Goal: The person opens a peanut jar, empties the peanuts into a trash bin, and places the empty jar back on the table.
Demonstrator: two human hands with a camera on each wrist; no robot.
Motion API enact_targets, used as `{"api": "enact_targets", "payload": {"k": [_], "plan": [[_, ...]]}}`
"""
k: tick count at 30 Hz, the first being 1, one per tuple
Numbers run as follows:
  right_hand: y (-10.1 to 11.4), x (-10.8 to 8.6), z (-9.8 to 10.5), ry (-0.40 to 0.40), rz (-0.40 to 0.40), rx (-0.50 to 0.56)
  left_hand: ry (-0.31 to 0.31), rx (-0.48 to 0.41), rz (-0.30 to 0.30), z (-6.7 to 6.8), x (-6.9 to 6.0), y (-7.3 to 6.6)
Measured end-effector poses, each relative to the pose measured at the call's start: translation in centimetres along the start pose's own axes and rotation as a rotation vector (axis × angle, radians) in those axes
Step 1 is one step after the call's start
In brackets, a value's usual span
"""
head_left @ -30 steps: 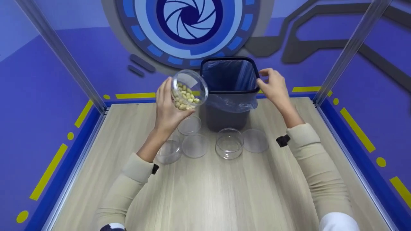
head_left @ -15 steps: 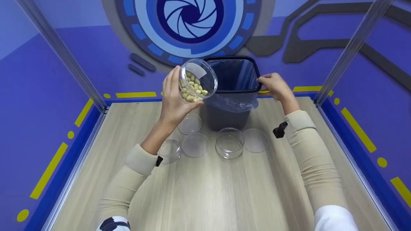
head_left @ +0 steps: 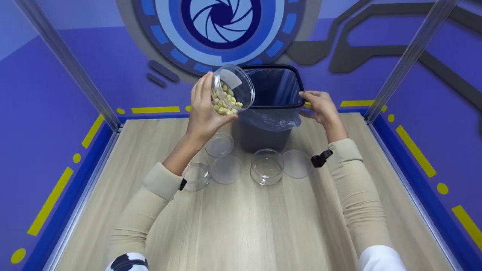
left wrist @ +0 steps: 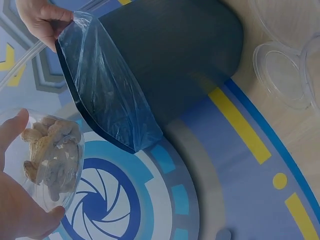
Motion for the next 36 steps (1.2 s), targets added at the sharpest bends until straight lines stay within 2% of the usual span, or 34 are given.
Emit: {"api": "enact_targets", "payload": {"k": [6, 12, 14, 15, 19, 21, 22, 23, 26, 29, 30, 33, 36], "plan": [[0.1, -0.1, 0.3, -0.046, 0.051, 0.067, 0.051, 0.042, -0.059, -0.1, 1.6, -0.3], [0.1, -0.4, 0.8, -0.054, 0.067, 0.058, 0.086, -0.001, -0.02, -0.3, 3.1, 0.4], [0.0, -0.4, 0.7, -0.062, 0.084, 0.045, 0.099, 0.02, -0.022, -0.3, 3.5, 0.8], [-0.1, -0.4, 0.7, -0.065, 0.093, 0.037, 0.109, 0.05, -0.046, -0.4, 3.8, 0.9], [-0.7, -0.3, 0.3, -0.066, 0.109, 0.03, 0.149, 0.231, -0.214, -1.0, 4.7, 0.8], [-1.1, -0.3, 0.2, -0.062, 0.101, 0.024, 0.169, 0.286, -0.264, -1.4, 5.0, 0.9], [-1.4, -0.2, 0.1, -0.06, 0.096, 0.021, 0.188, 0.307, -0.27, -1.7, 5.2, 1.0], [-1.6, -0.2, 0.0, -0.058, 0.091, 0.018, 0.206, 0.306, -0.251, -1.9, 5.4, 1.2], [-1.8, -0.2, -0.1, -0.061, 0.088, 0.009, 0.272, 0.271, -0.134, -2.7, 6.1, 1.9], [-1.7, -0.1, -0.2, -0.07, 0.103, 0.013, 0.332, 0.276, -0.076, -3.5, 6.9, 2.0], [-1.6, -0.1, -0.2, -0.073, 0.109, 0.013, 0.342, 0.278, -0.064, -3.7, 7.1, 2.0], [-1.4, -0.1, -0.2, -0.077, 0.125, 0.007, 0.359, 0.315, -0.091, -4.3, 7.8, 1.7], [-1.2, -0.1, -0.3, -0.075, 0.129, 0.001, 0.36, 0.321, -0.08, -4.6, 8.4, 1.7]]}}
Point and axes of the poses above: each hand's wrist, its own x-axis towards the middle knuckle, its own z-axis out of the back of the hand, y = z × x, the point moved 6 cm from there along x, towards the middle knuckle, and after that the axes turned 4 degrees about -z, right-handed, at the moved point
